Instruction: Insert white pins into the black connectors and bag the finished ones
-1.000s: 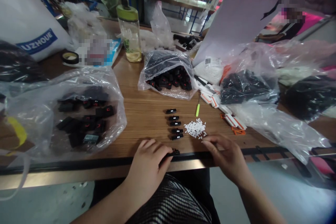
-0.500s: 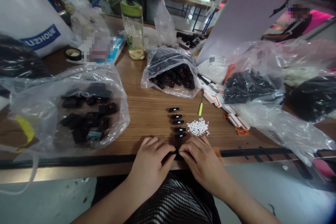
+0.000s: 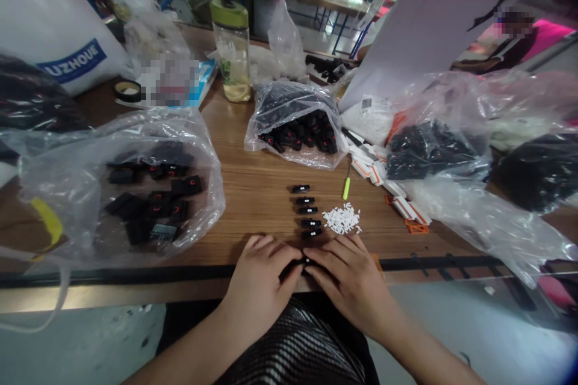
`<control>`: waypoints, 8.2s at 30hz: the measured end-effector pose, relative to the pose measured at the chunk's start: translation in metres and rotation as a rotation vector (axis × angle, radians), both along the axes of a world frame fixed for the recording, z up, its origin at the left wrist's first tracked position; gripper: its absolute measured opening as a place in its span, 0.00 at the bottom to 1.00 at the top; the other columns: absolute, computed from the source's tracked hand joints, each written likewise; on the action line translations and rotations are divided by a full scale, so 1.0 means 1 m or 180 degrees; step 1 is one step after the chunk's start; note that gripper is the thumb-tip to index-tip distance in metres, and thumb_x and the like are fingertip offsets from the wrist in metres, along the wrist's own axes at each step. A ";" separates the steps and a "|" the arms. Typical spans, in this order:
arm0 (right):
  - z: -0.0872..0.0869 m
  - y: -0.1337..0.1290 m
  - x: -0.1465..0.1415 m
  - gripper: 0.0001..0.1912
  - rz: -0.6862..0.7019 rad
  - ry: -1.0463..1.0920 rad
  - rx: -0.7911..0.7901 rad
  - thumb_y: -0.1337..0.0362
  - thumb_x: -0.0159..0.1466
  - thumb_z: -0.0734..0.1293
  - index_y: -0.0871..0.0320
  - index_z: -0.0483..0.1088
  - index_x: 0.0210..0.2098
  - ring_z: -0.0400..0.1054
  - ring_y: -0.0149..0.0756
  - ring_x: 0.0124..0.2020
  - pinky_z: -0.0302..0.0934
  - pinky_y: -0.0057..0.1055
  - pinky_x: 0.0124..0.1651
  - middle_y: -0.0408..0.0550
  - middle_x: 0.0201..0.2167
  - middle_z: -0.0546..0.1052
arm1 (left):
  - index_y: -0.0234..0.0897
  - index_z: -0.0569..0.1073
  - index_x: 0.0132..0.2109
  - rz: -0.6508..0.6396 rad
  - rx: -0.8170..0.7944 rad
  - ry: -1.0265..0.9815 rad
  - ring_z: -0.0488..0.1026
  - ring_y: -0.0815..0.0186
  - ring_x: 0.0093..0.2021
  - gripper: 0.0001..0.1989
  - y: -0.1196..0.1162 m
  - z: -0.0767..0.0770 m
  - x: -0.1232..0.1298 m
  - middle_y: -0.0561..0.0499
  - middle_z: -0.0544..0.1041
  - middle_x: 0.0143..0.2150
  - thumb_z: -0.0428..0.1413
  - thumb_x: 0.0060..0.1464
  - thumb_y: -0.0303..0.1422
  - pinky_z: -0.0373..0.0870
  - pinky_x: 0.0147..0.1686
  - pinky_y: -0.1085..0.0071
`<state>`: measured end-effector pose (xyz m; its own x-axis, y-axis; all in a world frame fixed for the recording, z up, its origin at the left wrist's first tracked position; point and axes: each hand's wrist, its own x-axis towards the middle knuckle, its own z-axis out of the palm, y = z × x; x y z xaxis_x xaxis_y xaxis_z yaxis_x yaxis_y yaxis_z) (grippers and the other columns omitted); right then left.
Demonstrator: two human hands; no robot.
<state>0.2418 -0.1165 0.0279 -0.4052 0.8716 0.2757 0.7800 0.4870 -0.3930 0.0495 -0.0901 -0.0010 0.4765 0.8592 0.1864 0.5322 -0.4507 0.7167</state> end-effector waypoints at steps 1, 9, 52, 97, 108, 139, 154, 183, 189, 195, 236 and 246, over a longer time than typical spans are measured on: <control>-0.001 -0.001 0.002 0.08 -0.0017 0.0041 0.0025 0.65 0.68 0.66 0.57 0.74 0.47 0.69 0.39 0.40 0.57 0.39 0.46 0.46 0.37 0.79 | 0.41 0.74 0.39 -0.0002 -0.0009 -0.0007 0.71 0.58 0.39 0.03 0.000 0.000 0.000 0.53 0.78 0.36 0.58 0.60 0.27 0.62 0.42 0.58; -0.006 -0.007 0.000 0.09 0.0089 -0.0442 0.0382 0.69 0.68 0.64 0.56 0.76 0.43 0.66 0.38 0.35 0.55 0.42 0.44 0.46 0.32 0.79 | 0.41 0.75 0.39 0.0029 0.0079 -0.0073 0.71 0.59 0.38 0.05 0.000 -0.001 0.000 0.53 0.79 0.36 0.58 0.58 0.25 0.63 0.42 0.57; -0.024 0.063 0.126 0.13 -0.1969 0.0027 -0.0687 0.55 0.60 0.67 0.57 0.79 0.29 0.71 0.38 0.27 0.60 0.34 0.33 0.48 0.26 0.81 | 0.42 0.74 0.39 -0.0006 0.0198 -0.0113 0.73 0.60 0.37 0.04 0.002 -0.001 -0.001 0.54 0.80 0.36 0.59 0.59 0.27 0.63 0.42 0.58; 0.006 0.003 -0.004 0.10 0.0383 -0.0597 0.0214 0.69 0.69 0.62 0.61 0.76 0.40 0.67 0.38 0.33 0.57 0.39 0.43 0.46 0.28 0.75 | 0.40 0.75 0.39 0.0141 0.0025 -0.0080 0.71 0.60 0.38 0.07 0.000 -0.002 0.001 0.54 0.79 0.36 0.60 0.55 0.24 0.62 0.44 0.58; 0.024 0.023 0.024 0.09 -0.0030 -0.0198 0.0346 0.64 0.68 0.65 0.59 0.77 0.43 0.72 0.36 0.32 0.61 0.35 0.41 0.48 0.34 0.81 | 0.41 0.76 0.42 0.0407 0.0198 0.0432 0.72 0.58 0.41 0.04 0.014 0.007 -0.025 0.51 0.78 0.39 0.56 0.62 0.30 0.67 0.44 0.58; 0.005 0.250 0.019 0.16 -0.1395 -0.1326 -0.0480 0.59 0.59 0.67 0.60 0.78 0.42 0.73 0.45 0.43 0.63 0.34 0.44 0.56 0.43 0.80 | 0.39 0.70 0.56 0.0927 0.0565 0.0947 0.74 0.57 0.45 0.16 0.076 0.018 -0.005 0.47 0.77 0.47 0.55 0.61 0.33 0.70 0.44 0.62; 0.050 0.078 0.014 0.13 -0.0606 0.0125 -0.0106 0.58 0.64 0.65 0.57 0.75 0.44 0.73 0.35 0.32 0.65 0.33 0.37 0.48 0.34 0.78 | 0.43 0.71 0.54 0.0464 0.0120 -0.0440 0.74 0.68 0.35 0.13 0.029 0.034 -0.010 0.49 0.73 0.46 0.55 0.63 0.32 0.75 0.34 0.70; -0.019 0.055 0.123 0.10 -0.1514 0.0046 -0.0717 0.61 0.63 0.64 0.57 0.78 0.34 0.72 0.36 0.29 0.61 0.32 0.33 0.47 0.30 0.80 | 0.40 0.71 0.40 -0.0067 0.0161 0.0120 0.71 0.59 0.39 0.04 0.007 0.003 -0.014 0.52 0.76 0.37 0.57 0.59 0.27 0.64 0.43 0.56; -0.022 0.059 0.126 0.12 -0.1395 0.0165 -0.0764 0.58 0.63 0.66 0.57 0.80 0.36 0.72 0.38 0.30 0.62 0.33 0.34 0.48 0.31 0.81 | 0.40 0.71 0.39 -0.0131 0.0211 0.0131 0.71 0.58 0.39 0.04 0.009 0.002 -0.014 0.53 0.77 0.37 0.58 0.59 0.26 0.63 0.43 0.58; -0.024 0.054 0.127 0.13 -0.1198 -0.0316 -0.0363 0.59 0.66 0.64 0.57 0.79 0.34 0.72 0.38 0.33 0.61 0.33 0.37 0.49 0.31 0.78 | 0.42 0.73 0.43 -0.0270 0.0240 0.0050 0.72 0.60 0.40 0.05 0.010 0.000 -0.012 0.54 0.78 0.39 0.58 0.61 0.28 0.62 0.45 0.58; 0.002 -0.005 -0.013 0.12 0.0355 -0.0683 0.0397 0.70 0.69 0.61 0.62 0.76 0.43 0.69 0.39 0.32 0.62 0.39 0.37 0.50 0.29 0.78 | 0.42 0.76 0.41 -0.0241 0.0071 -0.0236 0.72 0.62 0.40 0.08 0.009 -0.003 -0.014 0.56 0.79 0.36 0.60 0.57 0.23 0.61 0.46 0.59; 0.004 0.066 0.092 0.12 -0.1170 -0.0201 -0.0559 0.61 0.66 0.64 0.58 0.80 0.35 0.72 0.37 0.31 0.61 0.32 0.35 0.48 0.30 0.80 | 0.43 0.76 0.42 -0.0272 0.0143 -0.0201 0.73 0.62 0.39 0.05 0.010 -0.005 -0.016 0.56 0.79 0.37 0.61 0.60 0.28 0.62 0.46 0.59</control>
<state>0.3340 -0.0500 0.0318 -0.0695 0.9931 0.0944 0.9147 0.1012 -0.3913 0.0339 -0.0799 -0.0065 0.5337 0.8060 0.2558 0.4449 -0.5249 0.7256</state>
